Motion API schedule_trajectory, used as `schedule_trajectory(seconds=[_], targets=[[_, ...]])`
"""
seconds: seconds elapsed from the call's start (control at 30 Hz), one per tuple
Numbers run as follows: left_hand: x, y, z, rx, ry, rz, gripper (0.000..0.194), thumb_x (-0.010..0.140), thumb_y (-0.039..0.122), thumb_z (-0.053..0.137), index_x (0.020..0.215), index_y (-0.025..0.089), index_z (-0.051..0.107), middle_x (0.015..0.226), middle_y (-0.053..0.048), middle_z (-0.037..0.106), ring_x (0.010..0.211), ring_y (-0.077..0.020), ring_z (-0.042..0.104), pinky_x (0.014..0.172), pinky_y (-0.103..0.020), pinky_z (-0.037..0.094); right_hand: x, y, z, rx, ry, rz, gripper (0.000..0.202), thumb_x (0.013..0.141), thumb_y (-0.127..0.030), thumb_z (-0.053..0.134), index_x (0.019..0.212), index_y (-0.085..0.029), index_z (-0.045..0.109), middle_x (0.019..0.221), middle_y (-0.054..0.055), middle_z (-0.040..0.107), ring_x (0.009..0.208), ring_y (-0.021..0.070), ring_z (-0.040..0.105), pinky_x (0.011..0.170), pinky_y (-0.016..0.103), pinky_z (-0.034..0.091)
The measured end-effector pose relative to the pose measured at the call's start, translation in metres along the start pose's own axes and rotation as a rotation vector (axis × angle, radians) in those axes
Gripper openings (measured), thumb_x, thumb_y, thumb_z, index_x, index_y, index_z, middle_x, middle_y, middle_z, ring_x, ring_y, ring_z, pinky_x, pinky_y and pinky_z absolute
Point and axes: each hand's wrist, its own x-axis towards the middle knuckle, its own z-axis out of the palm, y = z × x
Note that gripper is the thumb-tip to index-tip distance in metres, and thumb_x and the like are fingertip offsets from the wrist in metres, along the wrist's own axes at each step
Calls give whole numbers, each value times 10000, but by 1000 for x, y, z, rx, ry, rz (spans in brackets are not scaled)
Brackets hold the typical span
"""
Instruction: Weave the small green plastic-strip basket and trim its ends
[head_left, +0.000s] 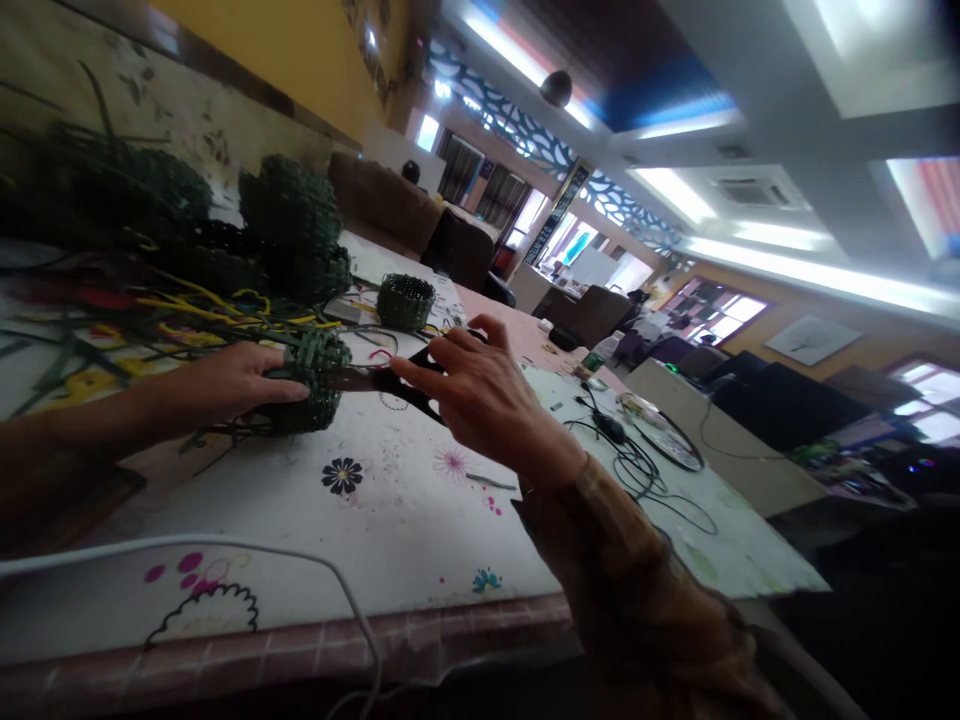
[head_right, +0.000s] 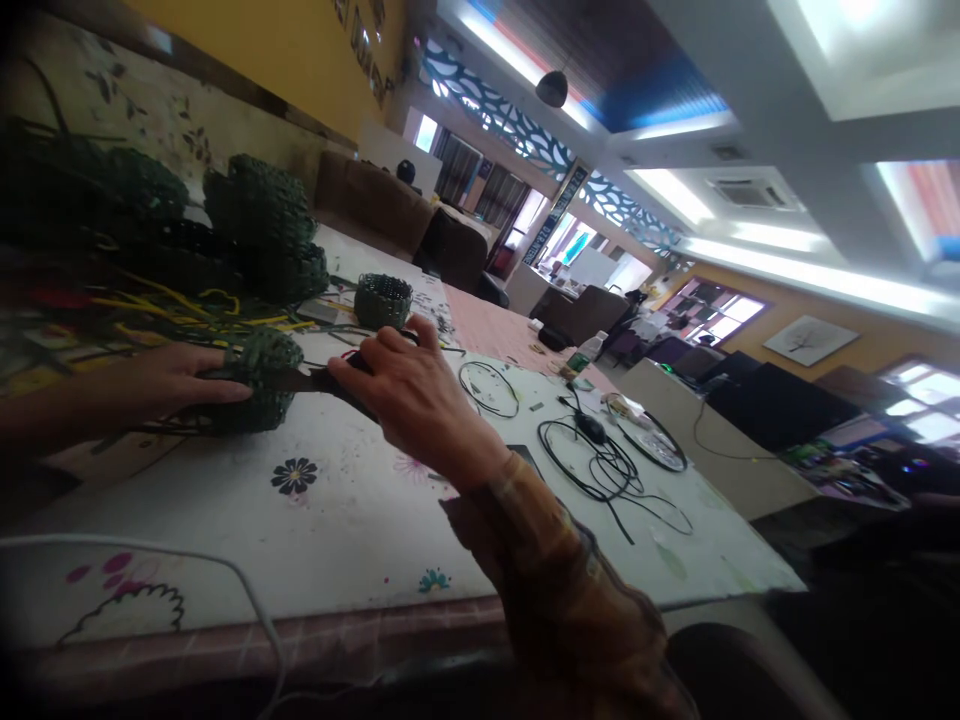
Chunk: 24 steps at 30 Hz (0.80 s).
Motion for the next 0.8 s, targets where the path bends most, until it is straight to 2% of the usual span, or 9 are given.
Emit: schedule_trajectory(seconds=[0.1,0.2,0.3,0.4,0.47,0.6,0.73,0.8], targets=[[-1,3,-6,26,-57,-34,461,546,646,662,675,203,669,598,10,585,569,-174,530,495,-260,404,-8,13,26,92,-5,68,525,943,-18,548,1386,-283,644,873,27,563,859,194,445,970,404,283],[-1,2,-8,20,-89,-58,501,536,659,663,731,199,692,681,-14,648,628,-195,577,525,-268,445,-15,17,45,148,-1,102,518,947,-69,588,1411,-292,644,856,16,555,837,188,441,942,384,281],[0,-1,-9,8,-90,-58,514,539,668,672,762,206,700,725,-18,674,672,-217,614,547,-278,485,-18,17,50,121,54,79,523,948,-57,576,1413,-286,643,844,13,541,841,190,438,953,381,287],[2,-3,-10,-31,-97,-40,561,541,653,701,866,197,741,883,-47,744,840,-271,686,653,-318,566,-17,15,49,44,114,43,532,972,-41,526,1434,-284,628,864,24,544,866,198,433,1009,398,286],[2,-5,-11,-41,-107,-48,573,535,653,713,870,189,746,892,-59,754,846,-282,698,658,-333,580,-17,15,53,47,129,50,538,965,-38,530,1429,-288,636,866,24,547,876,198,438,1034,404,285],[4,-9,-14,-42,-118,-75,498,547,636,719,766,189,716,753,-47,727,710,-252,679,575,-309,545,-21,14,75,225,95,142,572,881,-41,598,1386,-298,678,855,8,568,873,187,478,963,381,313],[6,-10,-17,-67,-147,-65,500,541,609,737,804,184,751,828,-69,777,752,-271,705,604,-322,558,-27,10,99,415,107,222,591,834,-70,628,1393,-252,685,912,23,629,906,190,525,941,376,333],[7,-10,-18,-80,-111,-52,502,525,596,758,814,185,765,835,-78,784,777,-290,716,631,-348,575,-30,7,108,495,126,250,608,813,-70,640,1397,-235,682,952,32,654,930,192,540,939,374,344]])
